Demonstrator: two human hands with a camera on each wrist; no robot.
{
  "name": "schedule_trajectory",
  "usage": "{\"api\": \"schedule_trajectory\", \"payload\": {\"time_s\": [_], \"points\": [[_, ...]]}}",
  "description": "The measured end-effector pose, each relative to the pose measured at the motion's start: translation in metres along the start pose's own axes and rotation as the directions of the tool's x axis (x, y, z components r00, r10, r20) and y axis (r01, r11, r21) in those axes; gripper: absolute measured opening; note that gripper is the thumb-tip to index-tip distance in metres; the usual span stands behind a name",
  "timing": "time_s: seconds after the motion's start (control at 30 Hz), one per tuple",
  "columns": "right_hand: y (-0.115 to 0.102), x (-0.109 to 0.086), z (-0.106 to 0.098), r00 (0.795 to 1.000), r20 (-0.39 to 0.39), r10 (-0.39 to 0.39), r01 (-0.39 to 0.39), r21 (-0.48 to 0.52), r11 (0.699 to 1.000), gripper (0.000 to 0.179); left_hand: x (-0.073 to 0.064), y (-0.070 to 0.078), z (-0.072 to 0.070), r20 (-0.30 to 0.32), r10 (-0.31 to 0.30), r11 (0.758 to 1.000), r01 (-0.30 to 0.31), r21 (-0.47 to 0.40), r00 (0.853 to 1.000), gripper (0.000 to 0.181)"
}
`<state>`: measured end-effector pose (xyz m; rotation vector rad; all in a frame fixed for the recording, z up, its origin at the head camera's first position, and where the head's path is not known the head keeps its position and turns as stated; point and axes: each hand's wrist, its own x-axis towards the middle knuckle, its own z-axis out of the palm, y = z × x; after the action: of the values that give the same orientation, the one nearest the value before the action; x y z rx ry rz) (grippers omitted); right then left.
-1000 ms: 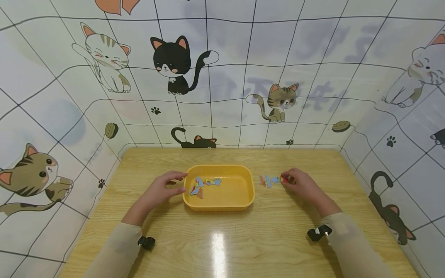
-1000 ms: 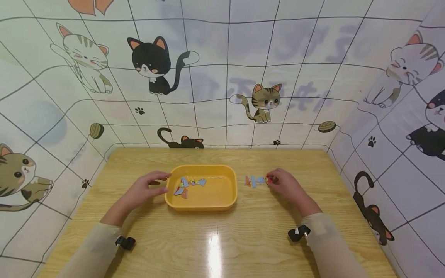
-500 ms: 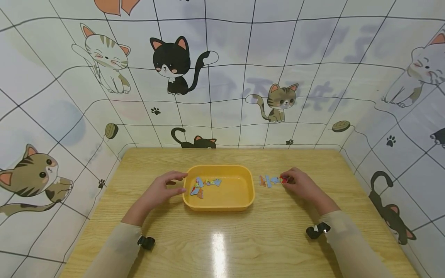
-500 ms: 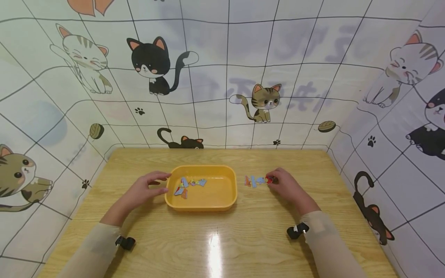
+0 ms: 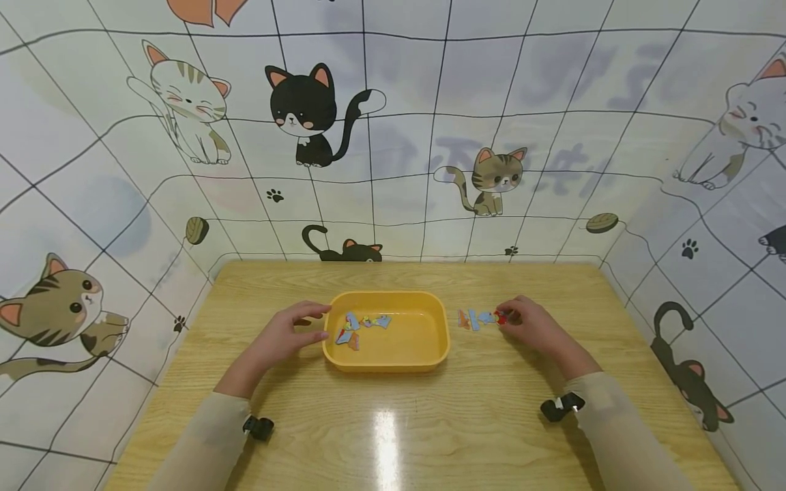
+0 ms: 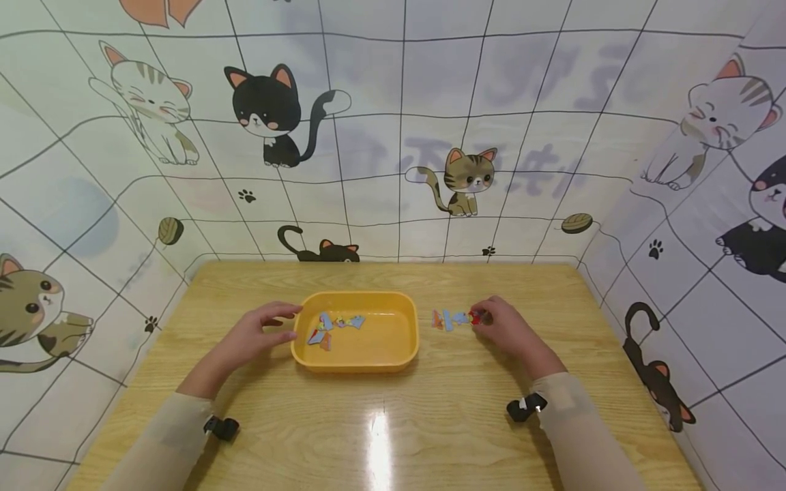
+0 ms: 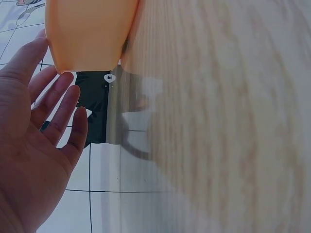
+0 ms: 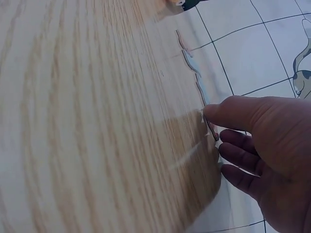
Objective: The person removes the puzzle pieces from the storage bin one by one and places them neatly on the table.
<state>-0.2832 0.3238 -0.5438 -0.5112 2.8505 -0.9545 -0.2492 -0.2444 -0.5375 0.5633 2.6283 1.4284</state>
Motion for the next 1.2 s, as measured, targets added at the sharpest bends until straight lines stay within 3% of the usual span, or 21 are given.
{"api": "schedule_trajectory", "payload": {"time_s": [0.27, 0.47, 0.7, 0.87, 1.03, 1.2], "points": [[-0.009, 0.0, 0.001, 0.996, -0.079, -0.036, 0.037, 0.014, 0.999, 0.034, 0.0, 0.0, 0.001, -0.003, -0.003, 1.0, 0.003, -0.002, 1.0, 0.05], [-0.038, 0.002, 0.001, 0.983, -0.142, -0.118, 0.12, 0.004, 0.993, 0.026, 0.0, 0.0, 0.001, 0.0, -0.005, 1.0, 0.005, 0.006, 1.0, 0.051], [-0.078, 0.014, 0.005, 0.948, -0.182, -0.26, 0.268, 0.023, 0.963, 0.016, 0.0, -0.001, 0.0, -0.001, 0.003, 1.0, -0.003, -0.001, 1.0, 0.05], [-0.103, 0.024, 0.013, 0.95, -0.122, -0.289, 0.297, 0.058, 0.953, 0.014, 0.001, 0.0, 0.0, 0.001, 0.009, 1.0, -0.009, -0.001, 1.0, 0.05], [-0.129, 0.035, 0.028, 0.94, -0.033, -0.338, 0.34, 0.053, 0.939, 0.018, 0.0, 0.001, 0.0, 0.003, 0.008, 1.0, -0.008, 0.005, 1.0, 0.051], [-0.158, 0.044, 0.047, 0.937, 0.077, -0.34, 0.338, 0.042, 0.94, 0.024, 0.0, 0.002, 0.0, 0.004, 0.001, 1.0, -0.001, 0.01, 1.0, 0.051]]}}
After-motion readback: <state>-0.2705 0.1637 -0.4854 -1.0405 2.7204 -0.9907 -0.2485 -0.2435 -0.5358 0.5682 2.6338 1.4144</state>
